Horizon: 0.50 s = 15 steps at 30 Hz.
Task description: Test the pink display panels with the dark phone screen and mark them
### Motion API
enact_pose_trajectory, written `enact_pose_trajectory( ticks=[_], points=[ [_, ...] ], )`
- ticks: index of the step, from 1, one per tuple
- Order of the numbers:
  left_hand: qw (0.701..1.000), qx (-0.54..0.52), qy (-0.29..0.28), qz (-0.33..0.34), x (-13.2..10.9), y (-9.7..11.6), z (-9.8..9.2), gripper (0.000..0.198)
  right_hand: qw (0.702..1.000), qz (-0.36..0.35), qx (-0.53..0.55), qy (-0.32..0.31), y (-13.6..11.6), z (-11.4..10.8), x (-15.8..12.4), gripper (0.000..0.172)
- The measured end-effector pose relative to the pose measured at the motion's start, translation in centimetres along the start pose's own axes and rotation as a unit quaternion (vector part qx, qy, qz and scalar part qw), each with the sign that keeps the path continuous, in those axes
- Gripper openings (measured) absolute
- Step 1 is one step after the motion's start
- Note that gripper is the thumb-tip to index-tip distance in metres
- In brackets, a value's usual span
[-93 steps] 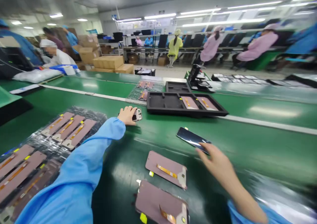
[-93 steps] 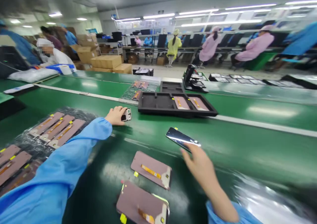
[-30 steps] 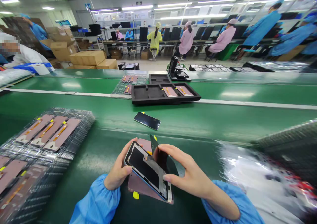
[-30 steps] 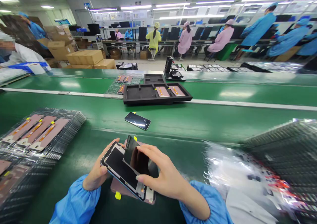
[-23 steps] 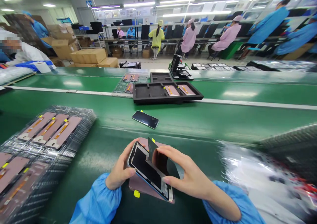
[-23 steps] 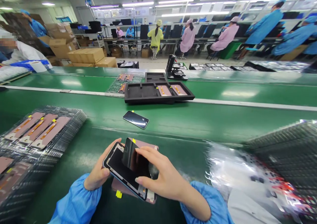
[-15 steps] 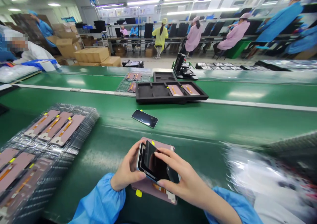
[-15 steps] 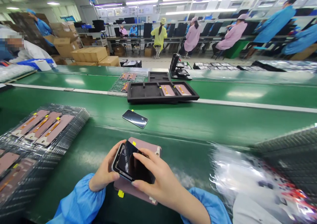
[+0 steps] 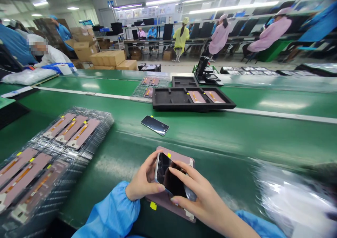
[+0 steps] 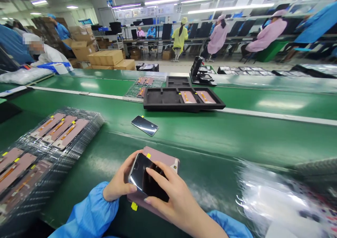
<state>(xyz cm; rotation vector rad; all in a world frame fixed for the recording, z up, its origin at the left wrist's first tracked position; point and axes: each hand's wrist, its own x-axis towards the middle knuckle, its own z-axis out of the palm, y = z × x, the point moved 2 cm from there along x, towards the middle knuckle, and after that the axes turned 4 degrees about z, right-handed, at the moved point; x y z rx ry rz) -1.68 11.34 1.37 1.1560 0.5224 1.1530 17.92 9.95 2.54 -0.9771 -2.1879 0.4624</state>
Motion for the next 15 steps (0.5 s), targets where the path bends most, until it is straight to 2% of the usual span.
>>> enact_pose_trajectory(
  ticks=[15],
  points=[
    [0.999, 0.045, -0.008, 0.006, -0.12, 0.23, 0.04, 0.083, 0.999, -0.034, -0.031, -0.005, -0.18, -0.16, -0.09, 0.054]
  ],
)
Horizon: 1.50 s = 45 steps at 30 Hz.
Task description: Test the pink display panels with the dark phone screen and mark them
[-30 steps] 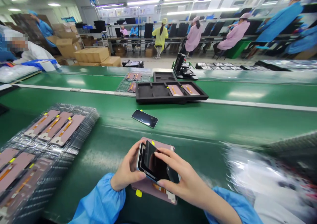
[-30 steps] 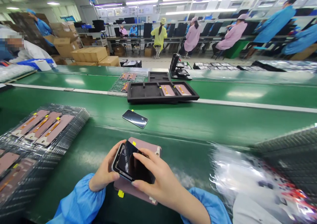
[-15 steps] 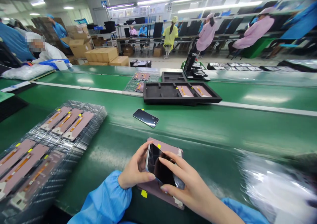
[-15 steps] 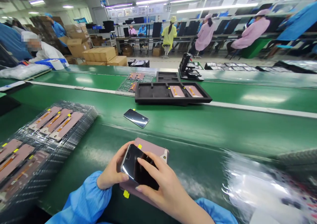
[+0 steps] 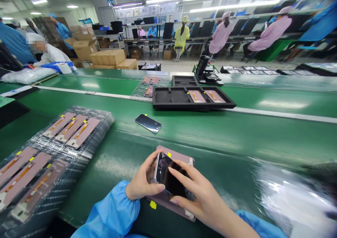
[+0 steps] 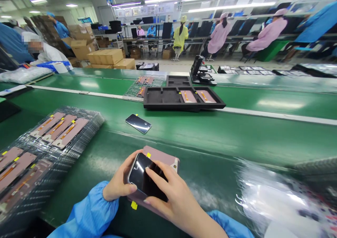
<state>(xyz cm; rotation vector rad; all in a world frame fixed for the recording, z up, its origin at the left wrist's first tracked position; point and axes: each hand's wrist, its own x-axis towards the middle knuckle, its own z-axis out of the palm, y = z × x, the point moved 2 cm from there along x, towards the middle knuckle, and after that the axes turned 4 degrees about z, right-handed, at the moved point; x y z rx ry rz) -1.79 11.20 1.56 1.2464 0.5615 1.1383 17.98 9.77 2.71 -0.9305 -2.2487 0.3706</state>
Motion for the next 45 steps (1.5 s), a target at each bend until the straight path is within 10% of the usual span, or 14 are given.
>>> enact_pose_trajectory(
  ticks=[37, 42, 45],
  points=[
    [0.996, -0.074, -0.032, -0.039, -0.6, -1.1, -0.5, 0.086, 0.996, -0.013, -0.079, -0.044, -0.6, -0.7, 0.4, 0.065],
    [0.971, -0.181, 0.102, -0.121, -0.2, -1.0, -0.9, 0.05, 0.993, 0.08, 0.082, -0.004, 0.3, -0.6, 0.3, 0.072],
    [0.957, -0.183, 0.185, -0.13, 0.3, -0.3, -1.9, 0.044, 0.94, 0.224, 0.247, -0.072, 1.6, -0.8, 0.8, 0.053]
  ],
)
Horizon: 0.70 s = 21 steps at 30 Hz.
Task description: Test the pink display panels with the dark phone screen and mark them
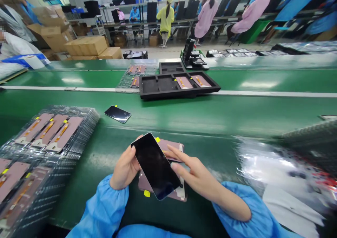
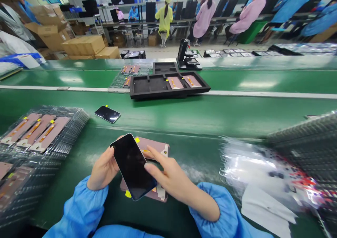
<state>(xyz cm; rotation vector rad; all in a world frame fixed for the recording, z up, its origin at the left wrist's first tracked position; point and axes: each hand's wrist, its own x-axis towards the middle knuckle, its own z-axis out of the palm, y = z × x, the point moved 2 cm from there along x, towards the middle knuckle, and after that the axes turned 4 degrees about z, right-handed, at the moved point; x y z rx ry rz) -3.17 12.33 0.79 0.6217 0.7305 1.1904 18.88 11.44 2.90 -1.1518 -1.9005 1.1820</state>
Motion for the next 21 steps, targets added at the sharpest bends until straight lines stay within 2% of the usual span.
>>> enact_pose_trajectory(
  ticks=[2, 4, 6, 8, 12, 15, 18, 21],
  points=[
    [1.0, -0.001, 0.024, 0.02, 0.3, 0.7, -0.3, 0.043, 0.988, 0.08, 0.097, -0.094, 0.4, -0.1, 0.4, 0.046],
    [0.999, 0.001, 0.032, 0.026, 0.5, 1.0, -0.6, 0.043, 0.955, 0.125, 0.195, -0.185, 0.7, 0.3, 0.6, 0.043],
    [0.999, 0.01, 0.031, 0.02, 0.6, 1.0, -0.6, 0.041, 0.923, 0.155, 0.278, -0.217, 1.1, 0.7, 0.6, 0.042],
    [0.999, 0.032, 0.02, 0.015, 0.7, 0.8, -0.3, 0.043, 0.912, 0.166, 0.319, -0.197, 1.4, 0.9, 0.6, 0.04],
    [0.994, 0.094, -0.055, 0.003, 0.5, 0.3, 0.6, 0.057, 0.928, 0.136, 0.329, -0.112, 1.6, 0.8, 0.8, 0.036],
    [0.978, 0.184, -0.099, -0.017, 0.1, -0.2, 1.1, 0.046, 0.934, 0.135, 0.328, -0.049, 1.7, 0.4, 1.0, 0.035],
    [0.952, 0.286, -0.104, -0.022, -0.2, -0.6, 1.4, 0.03, 0.937, 0.145, 0.316, -0.004, 1.8, 0.4, 1.0, 0.034],
    [0.939, 0.334, -0.082, -0.016, -0.4, -0.8, 1.9, 0.03, 0.944, 0.143, 0.296, 0.022, 1.8, 0.5, 0.9, 0.036]
  ],
)
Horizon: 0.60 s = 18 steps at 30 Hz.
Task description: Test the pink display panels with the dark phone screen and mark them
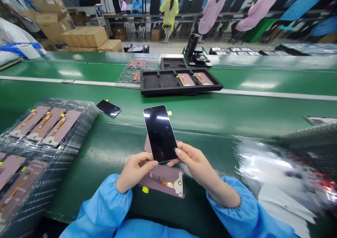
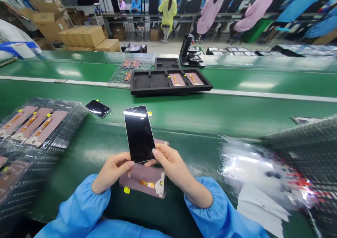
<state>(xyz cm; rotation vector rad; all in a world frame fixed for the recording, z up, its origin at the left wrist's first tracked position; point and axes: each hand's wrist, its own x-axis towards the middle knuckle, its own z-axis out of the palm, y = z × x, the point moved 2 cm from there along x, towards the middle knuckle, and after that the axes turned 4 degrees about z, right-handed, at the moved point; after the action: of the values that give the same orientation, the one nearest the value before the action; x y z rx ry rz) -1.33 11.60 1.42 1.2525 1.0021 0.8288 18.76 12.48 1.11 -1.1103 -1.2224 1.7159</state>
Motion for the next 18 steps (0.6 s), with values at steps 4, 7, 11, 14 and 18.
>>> enact_pose_trajectory(
  ticks=[4, 7, 11, 14, 18],
  points=[
    [0.999, 0.019, 0.026, -0.001, -0.15, 0.19, 0.54, 0.037, 1.0, -0.012, -0.013, 0.012, -0.15, 0.27, -0.2, 0.035],
    [0.999, 0.02, 0.04, -0.001, -0.28, 0.28, 0.68, 0.038, 1.0, -0.008, -0.007, 0.009, -0.22, 0.4, -0.28, 0.034],
    [0.998, 0.031, 0.046, -0.004, -0.32, 0.26, 0.47, 0.038, 0.998, -0.009, 0.059, -0.014, -0.13, 0.43, -0.2, 0.037],
    [0.999, 0.032, 0.043, -0.006, -0.27, 0.16, 0.21, 0.037, 0.995, 0.002, 0.102, -0.017, -0.16, 0.37, -0.14, 0.041],
    [0.999, 0.023, 0.039, -0.003, -0.21, -0.03, 0.05, 0.035, 0.992, 0.007, 0.124, -0.025, -0.42, 0.39, -0.18, 0.039]
  ],
)
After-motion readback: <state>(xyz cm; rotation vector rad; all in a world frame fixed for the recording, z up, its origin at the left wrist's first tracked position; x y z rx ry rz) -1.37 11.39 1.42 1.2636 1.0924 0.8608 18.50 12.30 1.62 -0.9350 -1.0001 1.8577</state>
